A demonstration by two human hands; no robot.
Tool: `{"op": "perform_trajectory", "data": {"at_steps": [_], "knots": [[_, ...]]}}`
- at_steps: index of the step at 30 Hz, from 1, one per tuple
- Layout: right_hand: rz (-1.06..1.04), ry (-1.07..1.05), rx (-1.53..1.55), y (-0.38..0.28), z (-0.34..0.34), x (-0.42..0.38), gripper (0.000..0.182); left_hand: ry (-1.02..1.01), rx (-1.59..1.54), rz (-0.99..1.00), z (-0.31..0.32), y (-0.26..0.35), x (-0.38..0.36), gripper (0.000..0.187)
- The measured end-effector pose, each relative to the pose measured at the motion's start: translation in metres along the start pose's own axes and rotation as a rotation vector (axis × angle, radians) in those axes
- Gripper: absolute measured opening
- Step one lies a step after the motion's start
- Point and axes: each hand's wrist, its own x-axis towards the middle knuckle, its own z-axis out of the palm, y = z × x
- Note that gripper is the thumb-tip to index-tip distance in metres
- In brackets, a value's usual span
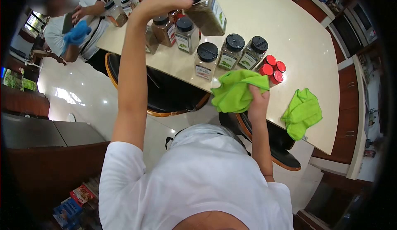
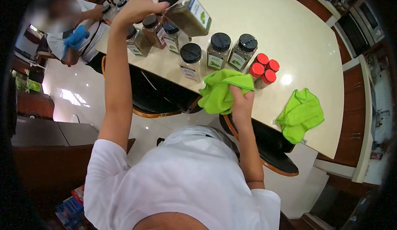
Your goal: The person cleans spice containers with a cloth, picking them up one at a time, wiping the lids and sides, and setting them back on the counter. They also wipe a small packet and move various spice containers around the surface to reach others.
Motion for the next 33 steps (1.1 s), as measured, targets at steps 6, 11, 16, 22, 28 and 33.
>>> {"op": "perform_trajectory", "data": {"at_steps": [6, 11, 16, 22, 28, 33], "knots": [[-0.165, -0.361, -0.152, -0.034, 0.020, 0.005, 0.025, 0.131, -0.842, -0.048, 0.007, 0.020, -0.024, 0.050], [-0.665, -0.414, -0.805, -0.029, 0.078, 0.025, 0.024, 0.058, -0.921, 0.355, 0.070, -0.006, -0.032, 0.068], [-0.755, -0.227, -0.777, -0.040, 0.076, 0.024, 0.021, 0.256, -1.133, 0.081, 0.120, 0.008, -0.058, 0.053], [-0.172, 0.134, -0.376, -0.088, 0.056, 0.041, 0.038, 0.457, -0.769, 0.191, 0.170, 0.049, -0.074, 0.042], [-0.457, -0.003, -0.660, -0.077, 0.012, -0.008, 0.026, 0.296, -0.762, 0.325, 0.204, 0.050, -0.054, 0.056], [-0.195, -0.047, -0.539, -0.125, 0.000, 0.002, 0.026, 0.205, -0.493, 0.543, 0.208, 0.058, -0.074, 0.042]]}}
